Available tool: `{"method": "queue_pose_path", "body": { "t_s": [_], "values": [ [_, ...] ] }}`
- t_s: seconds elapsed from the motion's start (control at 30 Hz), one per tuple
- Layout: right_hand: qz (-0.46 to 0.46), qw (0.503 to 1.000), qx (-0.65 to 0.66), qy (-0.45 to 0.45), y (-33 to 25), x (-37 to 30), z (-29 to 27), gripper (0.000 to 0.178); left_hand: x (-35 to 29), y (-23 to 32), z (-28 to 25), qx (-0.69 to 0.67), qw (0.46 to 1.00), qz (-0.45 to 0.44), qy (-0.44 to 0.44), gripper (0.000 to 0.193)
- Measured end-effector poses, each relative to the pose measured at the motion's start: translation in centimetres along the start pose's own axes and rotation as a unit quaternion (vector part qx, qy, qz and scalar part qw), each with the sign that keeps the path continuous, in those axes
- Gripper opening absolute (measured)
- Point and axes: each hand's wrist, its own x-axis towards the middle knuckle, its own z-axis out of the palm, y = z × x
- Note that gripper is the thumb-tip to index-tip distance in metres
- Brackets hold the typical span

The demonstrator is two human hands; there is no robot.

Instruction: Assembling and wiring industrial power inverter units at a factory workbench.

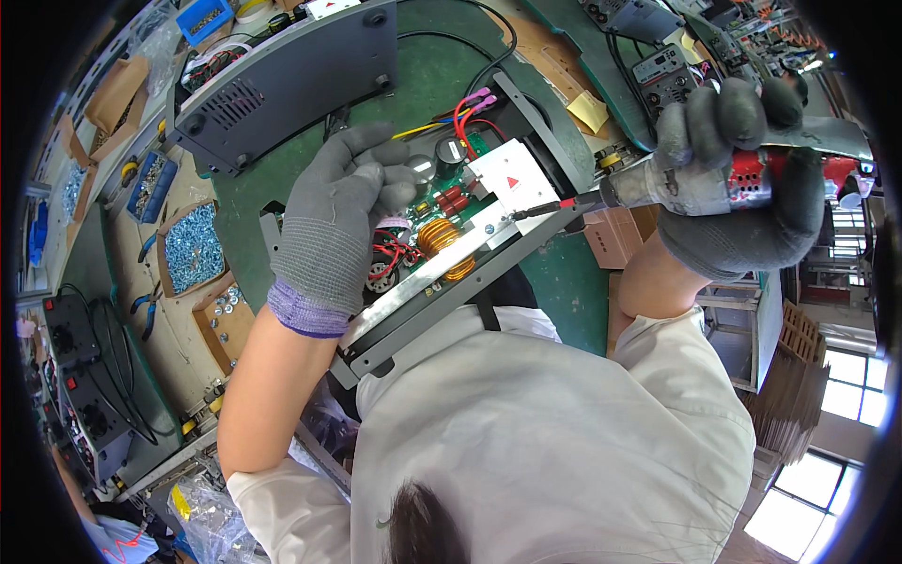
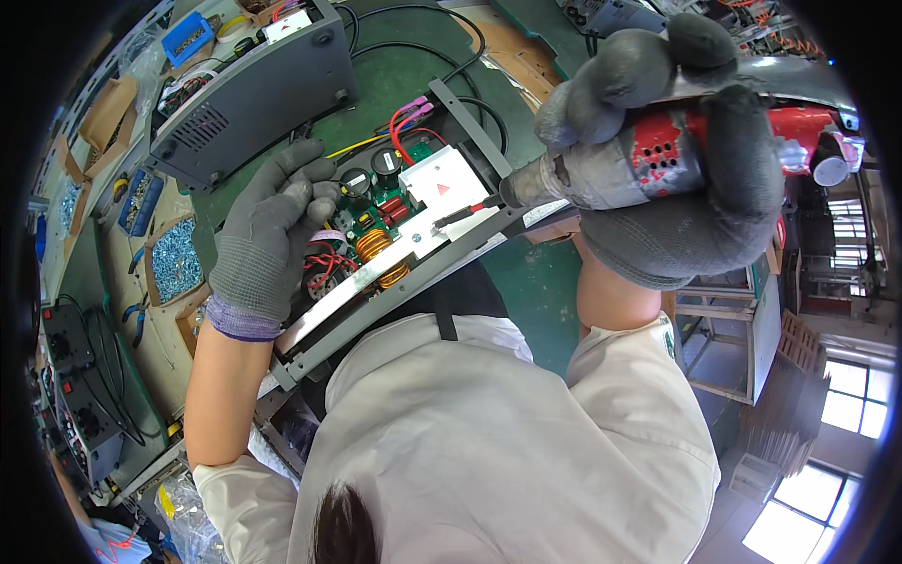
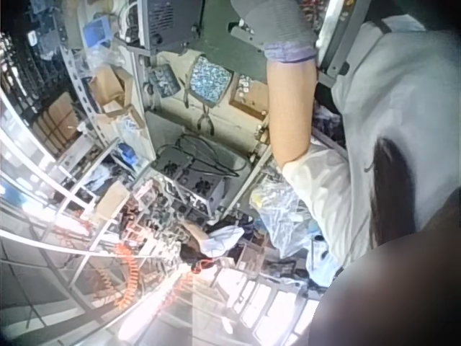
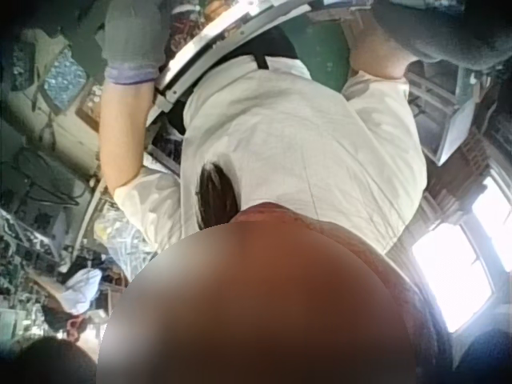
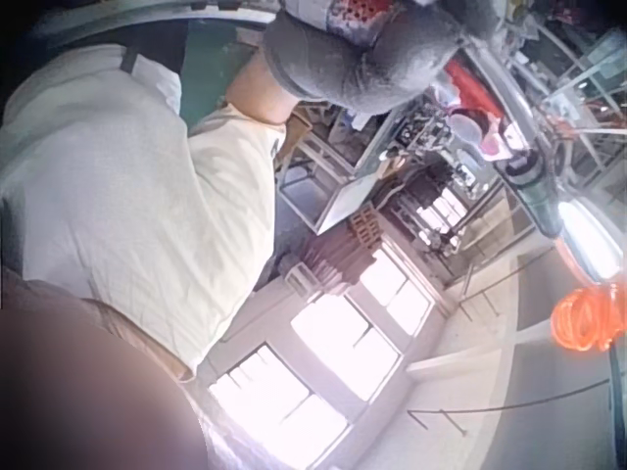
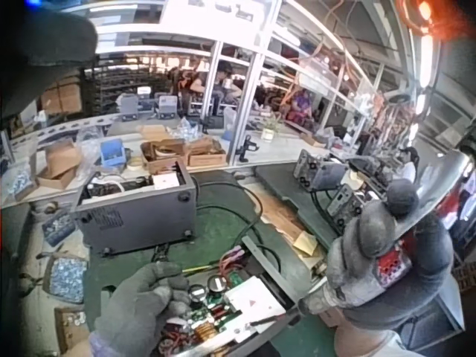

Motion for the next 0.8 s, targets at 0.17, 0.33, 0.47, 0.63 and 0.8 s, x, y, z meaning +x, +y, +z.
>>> {"method": "queue_pose_path", "body": {
  "t_s": [0.17, 0.33, 0.47, 0.63, 0.8],
  "values": [
    [0.004, 1.000, -0.007, -0.006, 1.1, -0.3, -0.3, 0.049, -0.2, 0.0, 0.2, 0.018, 0.999, 0.024, 0.032, 0.032],
    [0.017, 0.999, -0.031, -0.033, 1.7, 0.6, 1.6, 0.047, 0.4, -0.1, -0.5, 0.056, 0.998, 0.017, 0.023, 0.032],
    [0.046, 0.989, -0.032, -0.136, 2.0, 1.4, 2.3, 0.048, 0.6, -0.9, -0.4, 0.050, 0.997, 0.037, 0.047, 0.035],
    [0.092, 0.983, -0.086, -0.133, 1.9, 1.6, 4.0, 0.029, 0.2, 0.5, 0.0, 0.088, 0.996, 0.030, -0.001, 0.044],
    [0.056, 0.988, -0.107, -0.095, 2.5, 1.5, 5.3, 0.022, 0.6, 0.4, -0.4, 0.051, 0.999, 0.014, 0.005, 0.040]
  ]
}}
